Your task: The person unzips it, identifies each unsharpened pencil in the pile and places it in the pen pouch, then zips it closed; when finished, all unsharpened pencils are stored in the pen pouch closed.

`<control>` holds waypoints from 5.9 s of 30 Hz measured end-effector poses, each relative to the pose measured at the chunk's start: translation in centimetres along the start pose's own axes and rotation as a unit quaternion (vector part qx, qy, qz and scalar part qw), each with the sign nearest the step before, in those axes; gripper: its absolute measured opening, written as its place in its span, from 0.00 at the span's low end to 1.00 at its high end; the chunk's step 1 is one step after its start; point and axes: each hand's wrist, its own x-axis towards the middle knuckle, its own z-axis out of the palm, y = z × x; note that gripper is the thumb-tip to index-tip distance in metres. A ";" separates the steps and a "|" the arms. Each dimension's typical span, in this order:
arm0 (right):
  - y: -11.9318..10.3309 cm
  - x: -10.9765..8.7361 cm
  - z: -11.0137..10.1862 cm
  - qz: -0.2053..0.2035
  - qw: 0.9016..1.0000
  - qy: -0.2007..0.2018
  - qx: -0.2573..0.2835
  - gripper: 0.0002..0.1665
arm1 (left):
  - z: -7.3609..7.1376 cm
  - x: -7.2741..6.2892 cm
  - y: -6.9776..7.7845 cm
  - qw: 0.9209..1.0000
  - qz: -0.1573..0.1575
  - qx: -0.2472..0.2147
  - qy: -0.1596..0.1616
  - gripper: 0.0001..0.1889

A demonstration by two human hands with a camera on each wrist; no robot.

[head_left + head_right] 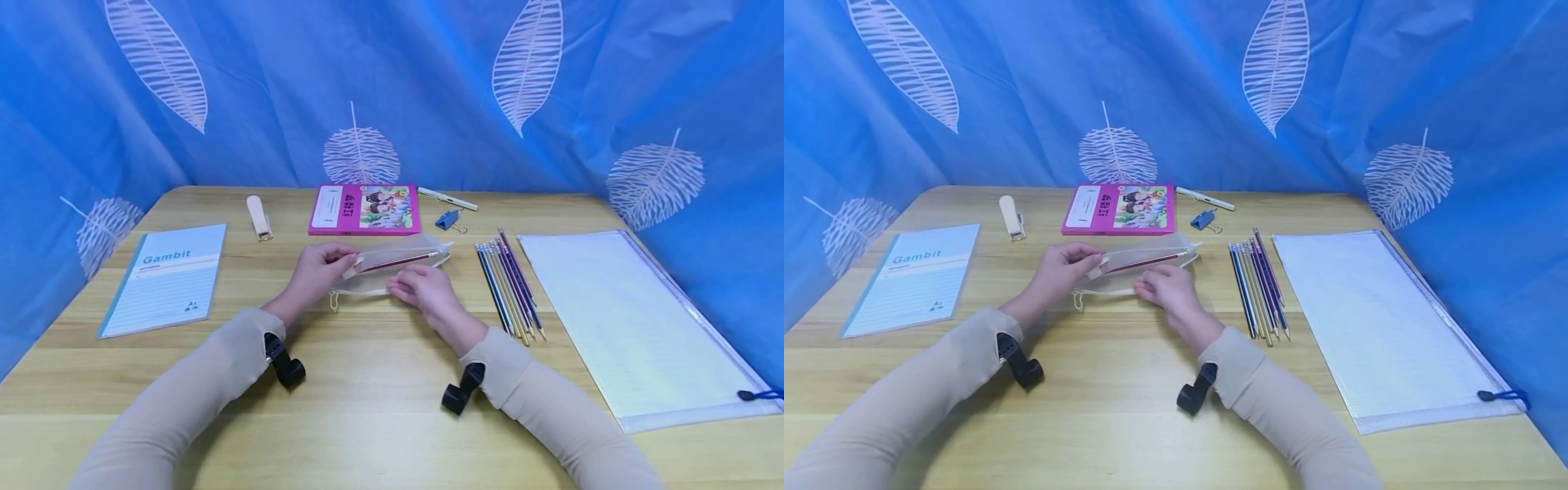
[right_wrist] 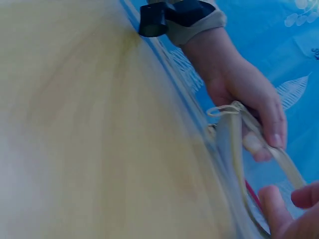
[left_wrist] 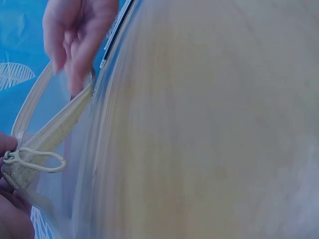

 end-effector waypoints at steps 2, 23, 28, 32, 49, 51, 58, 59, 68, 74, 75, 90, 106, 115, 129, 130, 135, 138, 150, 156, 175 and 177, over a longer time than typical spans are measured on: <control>-0.9 -0.7 -1.3 -0.011 1.000 -0.027 -0.009 0.24 | -0.1 0.0 0.1 1.000 -0.003 0.001 -0.001 0.09; -4.6 -2.0 -18.0 -0.121 0.967 -0.097 -0.204 0.33 | -1.1 -0.8 -0.3 1.000 -0.014 0.022 -0.011 0.09; -4.4 -2.3 -19.4 -0.118 0.949 -0.074 -0.282 0.33 | -1.1 -0.7 -0.3 1.000 -0.006 0.020 -0.012 0.09; -4.3 -2.3 -19.7 -0.119 0.933 -0.077 -0.332 0.32 | -1.1 -0.6 -0.2 1.000 -0.004 0.021 -0.012 0.09; -4.3 -1.9 -19.1 -0.138 0.868 -0.049 -0.474 0.25 | -1.1 -0.8 -0.1 1.000 0.003 0.026 -0.011 0.09; -4.4 -1.8 -18.8 -0.143 0.865 -0.041 -0.480 0.25 | -1.1 -0.8 -0.1 1.000 0.003 0.025 -0.012 0.09; -4.6 -1.9 -18.3 -0.124 0.862 -0.038 -0.490 0.26 | -1.0 -0.8 -0.1 1.000 -0.005 0.025 -0.015 0.09; -4.6 -1.9 -18.4 -0.121 0.861 -0.038 -0.492 0.26 | -1.0 -0.8 -0.1 1.000 -0.006 0.023 -0.015 0.09; -4.7 -1.4 -18.5 -0.135 0.838 -0.033 -0.528 0.25 | -1.0 -0.7 -0.3 1.000 0.010 0.024 -0.006 0.08; -5.0 -1.3 -18.1 -0.140 0.795 -0.033 -0.589 0.24 | -0.9 -0.7 -0.4 1.000 0.003 0.028 -0.014 0.08; -5.1 -1.3 -18.0 -0.139 0.787 -0.031 -0.600 0.24 | -0.9 -0.6 -0.4 0.999 0.002 0.029 -0.014 0.08; -6.2 -0.4 -17.2 -0.116 0.750 -0.050 -0.649 0.28 | -0.9 -0.5 -0.2 0.999 -0.007 0.030 -0.015 0.09; -5.9 -0.1 -16.4 -0.104 0.757 0.012 -0.645 0.32 | -0.9 -0.5 -0.3 1.000 -0.009 0.014 -0.015 0.09; -5.2 -0.9 -16.7 -0.105 0.904 0.043 -0.412 0.35 | -0.7 -0.5 -0.3 0.999 -0.028 0.006 -0.022 0.09; -3.3 -1.8 -12.3 -0.086 0.996 -0.006 -0.001 0.22 | -0.4 -0.5 -0.3 1.000 0.012 0.020 -0.013 0.09; -3.1 -1.7 -11.7 -0.087 0.996 -0.001 0.001 0.21 | -0.4 -0.5 -0.2 1.000 0.012 0.018 -0.015 0.09; -2.4 -1.2 -8.8 -0.083 0.996 0.023 0.009 0.22 | -0.3 -0.5 0.0 1.000 0.009 0.011 -0.020 0.09; -1.9 -0.9 -7.4 -0.081 0.996 0.032 0.013 0.22 | -0.1 -0.5 -0.1 1.000 0.012 0.011 -0.023 0.09; -0.2 -0.2 -2.7 -0.064 0.991 0.078 0.093 0.09 | 0.2 -0.7 0.0 1.000 0.005 0.008 -0.019 0.09; 0.9 0.1 -0.6 -0.061 0.992 0.071 0.086 0.07 | 0.7 -0.8 0.3 1.000 0.006 -0.012 -0.014 0.09; 2.0 0.5 1.8 -0.015 0.997 0.020 0.073 0.11 | 2.0 -1.6 0.8 0.999 0.030 -0.036 0.001 0.07; 2.0 0.8 1.6 -0.009 0.997 0.017 0.070 0.15 | 2.0 -1.7 0.8 0.999 0.028 -0.033 -0.002 0.07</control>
